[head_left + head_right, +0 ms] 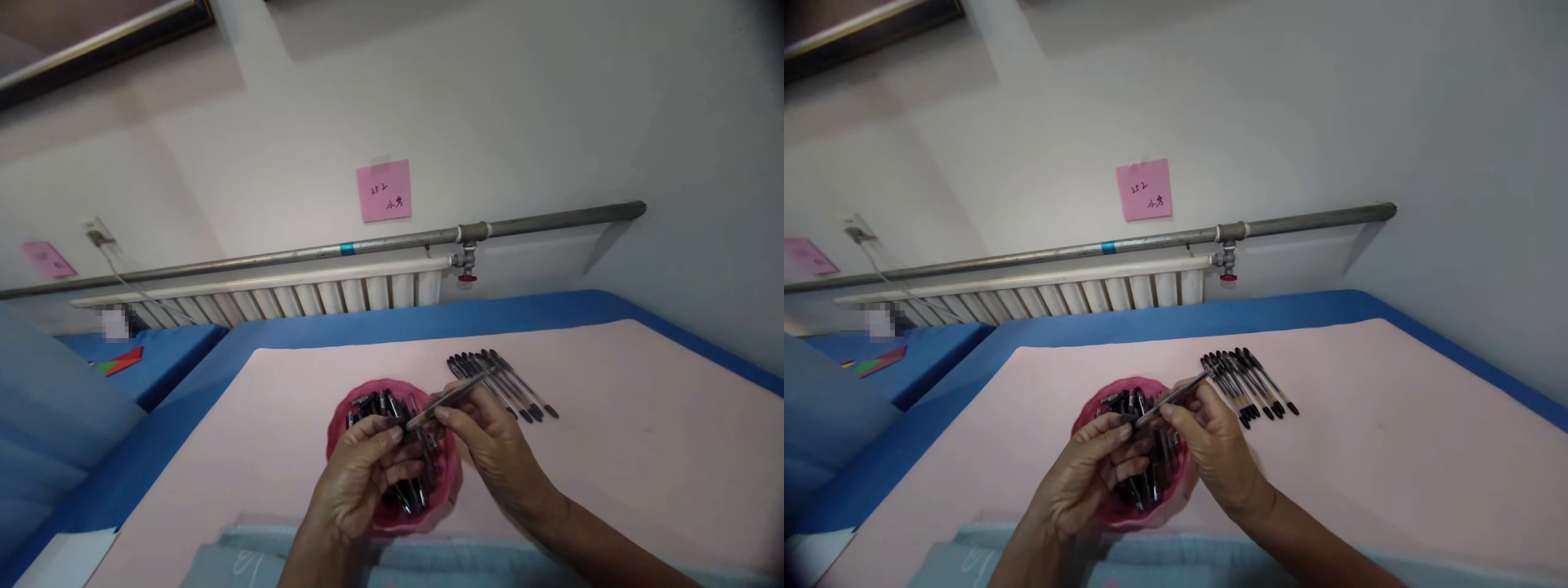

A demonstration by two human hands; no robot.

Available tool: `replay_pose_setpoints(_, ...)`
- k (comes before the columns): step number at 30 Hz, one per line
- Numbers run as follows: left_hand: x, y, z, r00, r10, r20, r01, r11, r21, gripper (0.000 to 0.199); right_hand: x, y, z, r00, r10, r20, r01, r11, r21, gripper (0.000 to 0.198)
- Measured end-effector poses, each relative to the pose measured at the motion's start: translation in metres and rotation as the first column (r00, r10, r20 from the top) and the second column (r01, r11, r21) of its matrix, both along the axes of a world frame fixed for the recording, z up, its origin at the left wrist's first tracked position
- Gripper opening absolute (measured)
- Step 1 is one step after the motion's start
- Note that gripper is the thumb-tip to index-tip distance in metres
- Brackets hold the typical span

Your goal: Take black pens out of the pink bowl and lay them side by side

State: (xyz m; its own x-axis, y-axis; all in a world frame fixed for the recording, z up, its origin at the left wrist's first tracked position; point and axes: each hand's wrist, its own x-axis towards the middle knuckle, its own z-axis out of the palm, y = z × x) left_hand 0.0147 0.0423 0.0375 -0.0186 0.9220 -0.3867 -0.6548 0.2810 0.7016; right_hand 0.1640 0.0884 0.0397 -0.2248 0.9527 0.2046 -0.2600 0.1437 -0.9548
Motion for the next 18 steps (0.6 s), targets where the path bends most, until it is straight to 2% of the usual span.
replay_pose_setpoints(6, 0.0022, 0.0019, -0.0044, 0.998, 0.001, 0.068, 0.001, 1.0, -0.026, 0.026, 0.002, 0.0029, -0.0057, 0.999, 0.024, 0.022, -0.025, 0.999, 0.045, 0.012)
replay_pose_setpoints(10, 0.002, 0.0018, -0.0054, 0.999, -0.015, 0.053, 0.017, 0.999, -0.031, 0.028, 0.002, 0.0031, -0.0037, 0.998, 0.063, 0.021, -0.064, 0.997, 0.033, 0.012)
replay_pose_setpoints(15, 0.0051, 0.0013, -0.007, 0.999, -0.002, -0.034, 0.004, 0.999, 0.04, 0.025, -0.0006, 0.003, 0.0015, 0.999, 0.02, 0.041, -0.019, 0.999, -0.047, 0.013)
replay_pose_setpoints(18, 0.0054, 0.0016, -0.0072, 0.999, 0.002, -0.037, 0.0, 0.999, 0.038, 0.025, -0.0012, 0.0035, 0.0019, 0.997, 0.074, 0.003, -0.073, 0.991, -0.111, 0.016)
